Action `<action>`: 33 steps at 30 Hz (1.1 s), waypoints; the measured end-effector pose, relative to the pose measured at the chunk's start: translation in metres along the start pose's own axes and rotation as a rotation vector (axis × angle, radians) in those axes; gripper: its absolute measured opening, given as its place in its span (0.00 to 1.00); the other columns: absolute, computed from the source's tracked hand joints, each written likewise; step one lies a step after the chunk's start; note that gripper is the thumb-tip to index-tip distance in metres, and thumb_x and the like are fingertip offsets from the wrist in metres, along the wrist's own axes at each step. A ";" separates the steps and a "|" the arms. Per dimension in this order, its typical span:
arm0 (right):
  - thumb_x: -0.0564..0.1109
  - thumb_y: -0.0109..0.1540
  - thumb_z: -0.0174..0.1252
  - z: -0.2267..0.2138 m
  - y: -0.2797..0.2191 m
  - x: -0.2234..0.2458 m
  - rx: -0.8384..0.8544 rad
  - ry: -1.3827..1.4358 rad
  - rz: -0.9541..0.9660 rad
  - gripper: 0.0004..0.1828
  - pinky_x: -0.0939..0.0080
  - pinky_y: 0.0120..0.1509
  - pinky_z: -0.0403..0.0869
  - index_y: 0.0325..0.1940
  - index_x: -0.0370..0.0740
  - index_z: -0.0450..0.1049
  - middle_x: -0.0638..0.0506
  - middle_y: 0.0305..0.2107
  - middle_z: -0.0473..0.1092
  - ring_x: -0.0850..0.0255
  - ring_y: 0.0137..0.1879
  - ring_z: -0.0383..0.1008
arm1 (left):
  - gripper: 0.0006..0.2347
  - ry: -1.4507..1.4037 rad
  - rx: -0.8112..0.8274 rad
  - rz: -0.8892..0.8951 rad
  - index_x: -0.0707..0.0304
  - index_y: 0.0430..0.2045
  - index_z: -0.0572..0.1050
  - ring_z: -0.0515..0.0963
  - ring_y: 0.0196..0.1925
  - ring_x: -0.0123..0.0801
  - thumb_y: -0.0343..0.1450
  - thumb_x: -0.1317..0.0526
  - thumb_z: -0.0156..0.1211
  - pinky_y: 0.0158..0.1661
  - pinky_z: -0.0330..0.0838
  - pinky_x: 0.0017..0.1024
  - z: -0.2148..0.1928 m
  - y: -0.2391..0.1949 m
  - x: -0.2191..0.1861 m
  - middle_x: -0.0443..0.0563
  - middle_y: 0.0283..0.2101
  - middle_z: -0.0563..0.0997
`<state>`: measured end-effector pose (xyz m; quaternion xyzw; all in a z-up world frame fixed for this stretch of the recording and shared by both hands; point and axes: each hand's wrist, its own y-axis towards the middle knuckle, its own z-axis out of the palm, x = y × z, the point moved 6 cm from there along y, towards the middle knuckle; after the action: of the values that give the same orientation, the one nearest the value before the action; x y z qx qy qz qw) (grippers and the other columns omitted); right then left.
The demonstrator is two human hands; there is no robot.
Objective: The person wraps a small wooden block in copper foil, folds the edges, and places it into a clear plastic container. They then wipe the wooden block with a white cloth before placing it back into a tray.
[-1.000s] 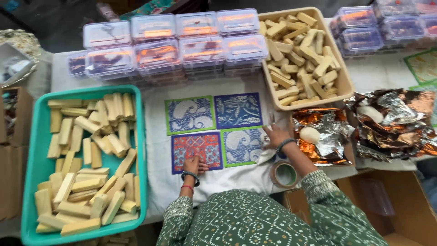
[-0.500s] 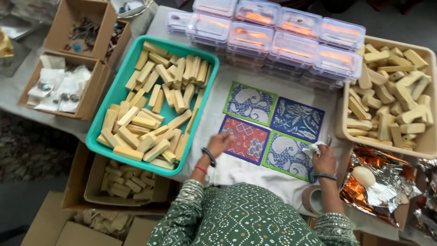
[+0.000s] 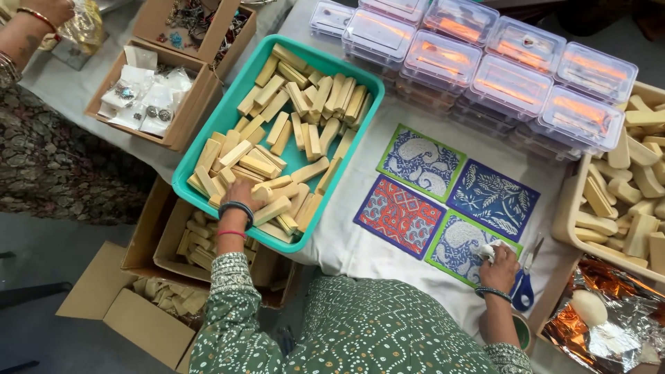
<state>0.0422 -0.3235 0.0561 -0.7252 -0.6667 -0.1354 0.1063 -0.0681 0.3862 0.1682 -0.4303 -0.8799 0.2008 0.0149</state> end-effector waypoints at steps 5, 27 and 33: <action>0.39 0.59 0.63 -0.009 -0.004 0.012 -0.030 -0.038 0.014 0.24 0.46 0.68 0.68 0.60 0.46 0.74 0.43 0.64 0.65 0.40 0.65 0.66 | 0.26 0.112 -0.026 -0.001 0.57 0.56 0.72 0.69 0.67 0.48 0.67 0.47 0.69 0.61 0.70 0.47 0.035 0.003 0.003 0.52 0.62 0.73; 0.24 0.50 0.50 -0.127 -0.041 0.246 -0.204 0.563 -0.559 0.35 0.46 0.75 0.64 0.61 0.37 0.74 0.40 0.63 0.66 0.44 0.73 0.62 | 0.17 -2.256 1.183 0.077 0.60 0.52 0.75 0.83 0.41 0.37 0.79 0.50 0.45 0.43 0.80 0.34 0.211 -0.079 -0.436 0.52 0.43 0.82; 0.31 0.64 0.54 -0.129 0.026 0.229 -0.322 0.539 -0.425 0.28 0.51 0.75 0.60 0.70 0.37 0.64 0.40 0.70 0.60 0.44 0.77 0.58 | 0.19 -1.931 1.008 0.243 0.65 0.57 0.73 0.81 0.53 0.34 0.80 0.51 0.47 0.53 0.77 0.30 0.183 -0.126 -0.442 0.54 0.55 0.80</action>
<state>0.0783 -0.1538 0.2555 -0.5165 -0.7207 -0.4432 0.1320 0.0793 -0.0826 0.1106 -0.1202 -0.2895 0.7904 -0.5263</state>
